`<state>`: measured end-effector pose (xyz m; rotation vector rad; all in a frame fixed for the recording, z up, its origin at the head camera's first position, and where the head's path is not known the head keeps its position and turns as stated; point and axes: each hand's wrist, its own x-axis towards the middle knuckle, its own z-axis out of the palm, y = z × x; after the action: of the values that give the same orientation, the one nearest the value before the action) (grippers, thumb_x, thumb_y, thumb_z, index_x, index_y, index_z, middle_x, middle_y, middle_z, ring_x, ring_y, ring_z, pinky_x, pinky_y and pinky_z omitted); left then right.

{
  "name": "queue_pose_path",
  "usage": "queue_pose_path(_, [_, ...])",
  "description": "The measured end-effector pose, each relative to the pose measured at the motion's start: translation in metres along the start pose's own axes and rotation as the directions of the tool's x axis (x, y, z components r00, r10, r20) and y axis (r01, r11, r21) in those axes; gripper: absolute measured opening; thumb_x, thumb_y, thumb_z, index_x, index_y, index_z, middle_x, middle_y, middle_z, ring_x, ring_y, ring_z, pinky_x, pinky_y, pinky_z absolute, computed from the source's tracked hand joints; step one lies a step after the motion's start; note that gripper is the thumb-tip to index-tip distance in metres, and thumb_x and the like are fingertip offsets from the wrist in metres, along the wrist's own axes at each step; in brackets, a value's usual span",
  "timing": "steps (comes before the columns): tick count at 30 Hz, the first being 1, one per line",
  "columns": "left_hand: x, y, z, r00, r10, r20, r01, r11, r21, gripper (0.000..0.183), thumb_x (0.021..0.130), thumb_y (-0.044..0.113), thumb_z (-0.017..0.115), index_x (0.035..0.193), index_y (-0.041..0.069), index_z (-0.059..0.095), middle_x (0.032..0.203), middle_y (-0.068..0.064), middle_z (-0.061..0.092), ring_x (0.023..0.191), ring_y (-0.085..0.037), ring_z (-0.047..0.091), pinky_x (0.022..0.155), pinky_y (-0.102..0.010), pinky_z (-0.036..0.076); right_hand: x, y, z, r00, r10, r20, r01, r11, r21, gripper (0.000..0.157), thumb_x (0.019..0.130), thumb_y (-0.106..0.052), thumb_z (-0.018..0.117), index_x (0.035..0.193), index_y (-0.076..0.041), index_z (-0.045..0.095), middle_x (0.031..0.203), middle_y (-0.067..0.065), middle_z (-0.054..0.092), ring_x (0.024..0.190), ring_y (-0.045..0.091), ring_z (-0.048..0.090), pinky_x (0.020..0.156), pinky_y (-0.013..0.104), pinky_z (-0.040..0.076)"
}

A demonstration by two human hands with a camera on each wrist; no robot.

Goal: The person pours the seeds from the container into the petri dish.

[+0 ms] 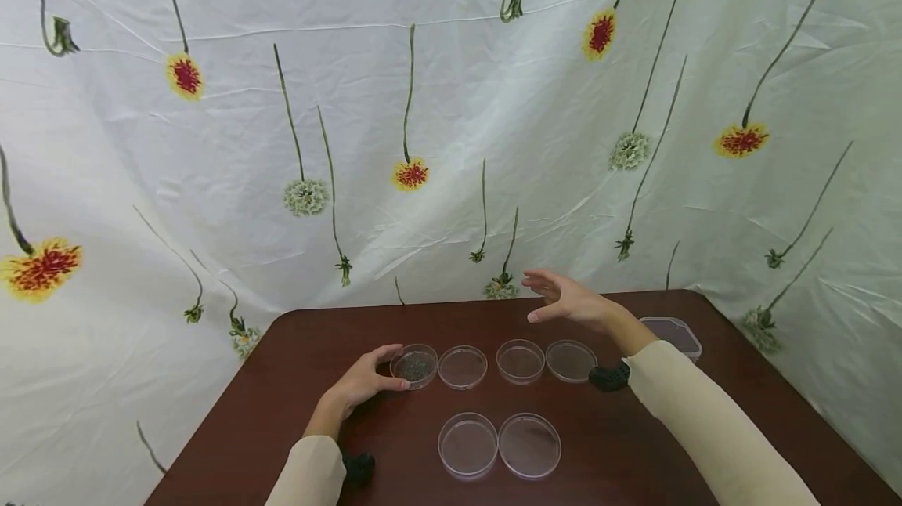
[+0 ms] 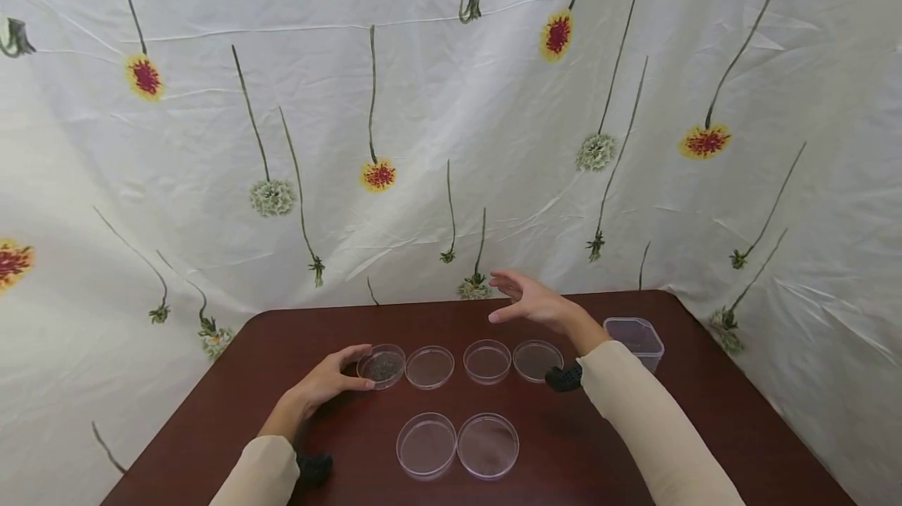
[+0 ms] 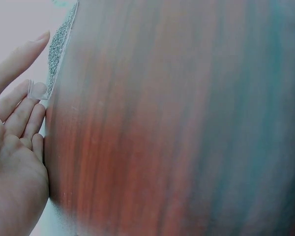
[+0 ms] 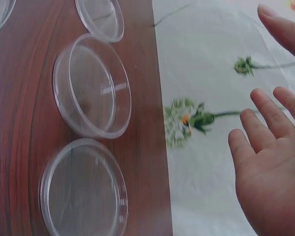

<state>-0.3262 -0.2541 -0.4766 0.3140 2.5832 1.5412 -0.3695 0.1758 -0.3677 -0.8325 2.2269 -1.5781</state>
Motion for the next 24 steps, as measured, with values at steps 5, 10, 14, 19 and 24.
queue_pose_path(5, [0.0, 0.0, 0.0, 1.0, -0.002, 0.0, 0.002, 1.0, 0.004, 0.079, 0.084, 0.014, 0.088, 0.151, 0.0, 0.048, 0.151, -0.019, 0.05, 0.14, -0.042, 0.041, 0.111, -0.061, 0.036, 0.014, -0.001, 0.016, 0.999, -0.001, 0.033, 0.0, 1.0, 0.011, 0.092, 0.094, -0.007, 0.076, 0.164, -0.003, 0.017, 0.166, 0.021, 0.026, 0.154, 0.04, 0.017, 0.123, 0.054, 0.015])
queue_pose_path(10, [0.001, 0.0, 0.001, 1.0, 0.004, 0.01, -0.004, 1.0, 0.008, 0.08, 0.084, 0.015, 0.088, 0.152, 0.001, 0.048, 0.151, -0.019, 0.05, 0.14, -0.042, 0.042, 0.111, -0.061, 0.036, 0.024, 0.003, 0.031, 0.999, 0.009, 0.045, -0.011, 0.999, 0.05, 0.092, 0.094, -0.007, 0.077, 0.164, -0.004, 0.018, 0.166, 0.019, 0.027, 0.154, 0.039, 0.018, 0.123, 0.052, 0.016])
queue_pose_path(14, [0.002, 0.002, 0.002, 1.0, 0.001, 0.001, -0.001, 1.0, 0.007, 0.079, 0.084, 0.015, 0.089, 0.151, 0.001, 0.05, 0.15, -0.018, 0.051, 0.138, -0.041, 0.043, 0.111, -0.061, 0.036, 0.033, 0.009, 0.044, 0.998, -0.001, 0.061, -0.003, 0.998, 0.067, 0.091, 0.095, -0.008, 0.077, 0.164, -0.003, 0.019, 0.165, 0.021, 0.028, 0.153, 0.039, 0.021, 0.122, 0.053, 0.017])
queue_pose_path(19, [0.002, 0.0, 0.001, 1.0, -0.002, 0.001, 0.002, 1.0, 0.001, 0.078, 0.083, 0.014, 0.089, 0.15, 0.001, 0.05, 0.15, -0.019, 0.051, 0.139, -0.041, 0.043, 0.111, -0.061, 0.036, 0.044, 0.016, 0.064, 0.995, 0.002, 0.098, -0.007, 0.998, 0.058, 0.089, 0.095, -0.007, 0.077, 0.163, -0.001, 0.021, 0.164, 0.021, 0.03, 0.152, 0.04, 0.023, 0.123, 0.052, 0.018])
queue_pose_path(24, [0.001, 0.0, -0.001, 1.0, 0.002, 0.005, -0.002, 1.0, -0.004, 0.078, 0.083, 0.014, 0.089, 0.15, 0.001, 0.05, 0.151, -0.019, 0.051, 0.14, -0.042, 0.042, 0.111, -0.061, 0.036, 0.055, 0.021, 0.079, 0.994, 0.025, 0.11, -0.028, 0.999, 0.025, 0.085, 0.095, -0.007, 0.076, 0.163, -0.002, 0.025, 0.162, 0.02, 0.034, 0.15, 0.039, 0.029, 0.119, 0.053, 0.028])
